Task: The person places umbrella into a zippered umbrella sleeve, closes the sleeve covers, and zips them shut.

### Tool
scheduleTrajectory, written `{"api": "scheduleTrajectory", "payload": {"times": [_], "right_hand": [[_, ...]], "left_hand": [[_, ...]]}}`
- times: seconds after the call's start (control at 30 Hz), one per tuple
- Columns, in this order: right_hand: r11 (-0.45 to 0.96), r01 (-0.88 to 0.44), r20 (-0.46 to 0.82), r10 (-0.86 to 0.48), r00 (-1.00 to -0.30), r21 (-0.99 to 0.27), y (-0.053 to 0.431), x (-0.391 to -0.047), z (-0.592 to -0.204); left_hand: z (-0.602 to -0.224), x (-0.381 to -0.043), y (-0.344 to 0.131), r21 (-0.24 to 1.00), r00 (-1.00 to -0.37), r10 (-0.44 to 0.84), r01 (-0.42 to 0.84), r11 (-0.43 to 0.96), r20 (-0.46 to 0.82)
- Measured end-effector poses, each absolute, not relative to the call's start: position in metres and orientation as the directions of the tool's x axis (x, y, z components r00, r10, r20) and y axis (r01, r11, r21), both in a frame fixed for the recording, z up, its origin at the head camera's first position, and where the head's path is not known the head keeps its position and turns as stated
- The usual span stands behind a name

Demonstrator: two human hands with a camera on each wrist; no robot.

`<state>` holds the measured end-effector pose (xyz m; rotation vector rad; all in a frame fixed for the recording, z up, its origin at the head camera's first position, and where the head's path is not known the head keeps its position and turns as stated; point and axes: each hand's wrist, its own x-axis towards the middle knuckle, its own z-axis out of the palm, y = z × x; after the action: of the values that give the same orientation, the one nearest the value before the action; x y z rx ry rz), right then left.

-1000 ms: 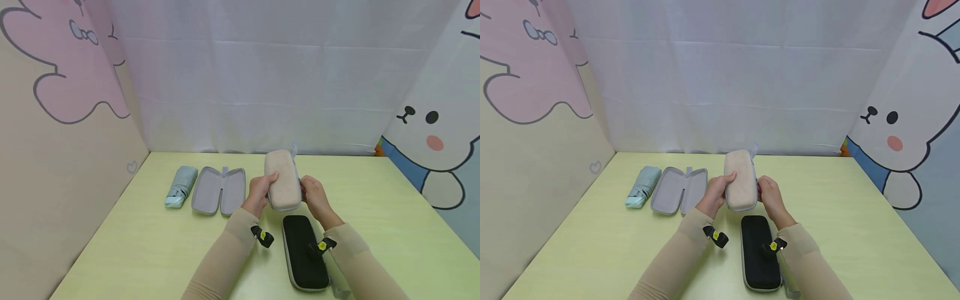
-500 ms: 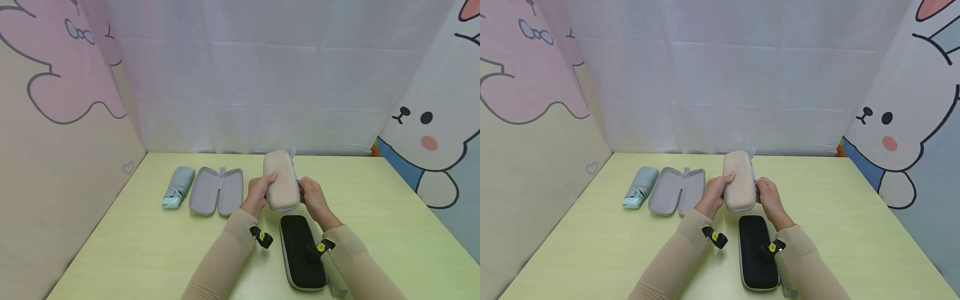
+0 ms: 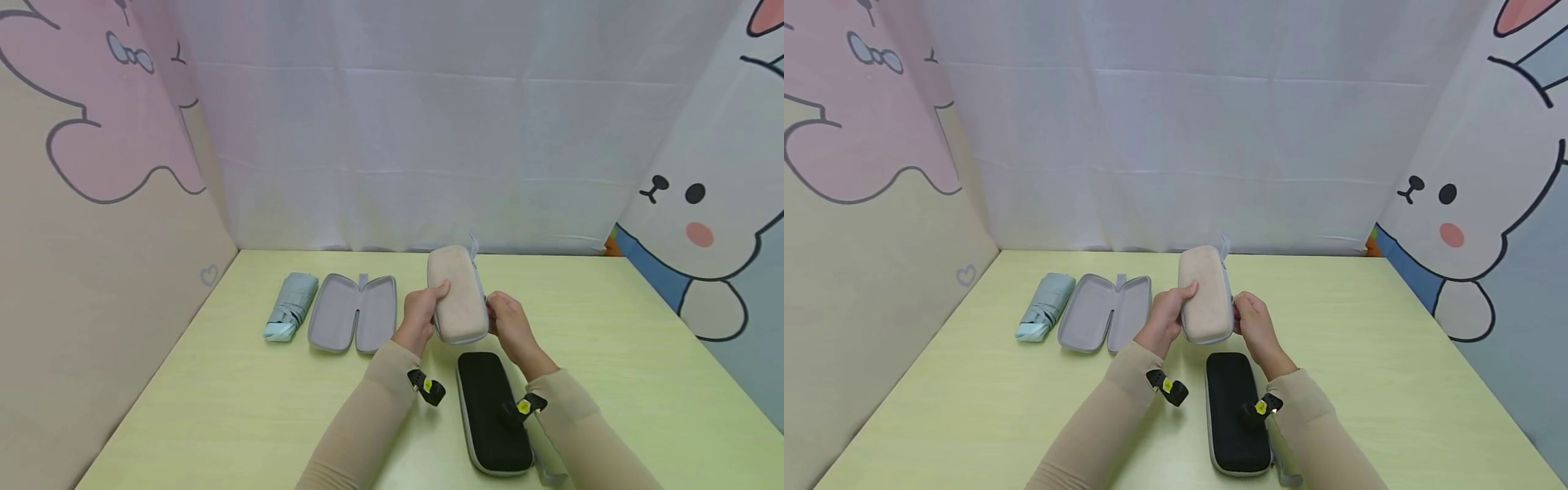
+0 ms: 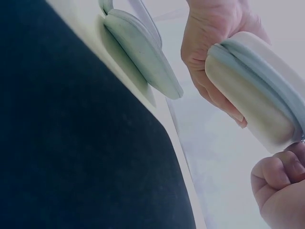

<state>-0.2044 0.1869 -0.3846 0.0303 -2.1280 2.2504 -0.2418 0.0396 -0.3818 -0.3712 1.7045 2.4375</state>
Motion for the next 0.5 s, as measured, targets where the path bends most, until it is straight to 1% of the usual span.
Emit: {"api": "scheduleTrajectory", "payload": {"times": [0.27,0.5], "right_hand": [[-0.038,-0.057,0.057,0.001,-0.998,-0.998,0.1873,-0.2031,-0.385],[-0.033,-0.054,0.053,0.009,-0.999,-0.998,0.1871,-0.2011,-0.3844]], "left_hand": [[-0.3815,-0.2429,0.0398,0.901,-0.956,-0.06,-0.248,-0.355,-0.287],[-0.3812,-0.2433,0.0411,0.902,-0.954,-0.066,-0.254,-0.349,-0.294]]}}
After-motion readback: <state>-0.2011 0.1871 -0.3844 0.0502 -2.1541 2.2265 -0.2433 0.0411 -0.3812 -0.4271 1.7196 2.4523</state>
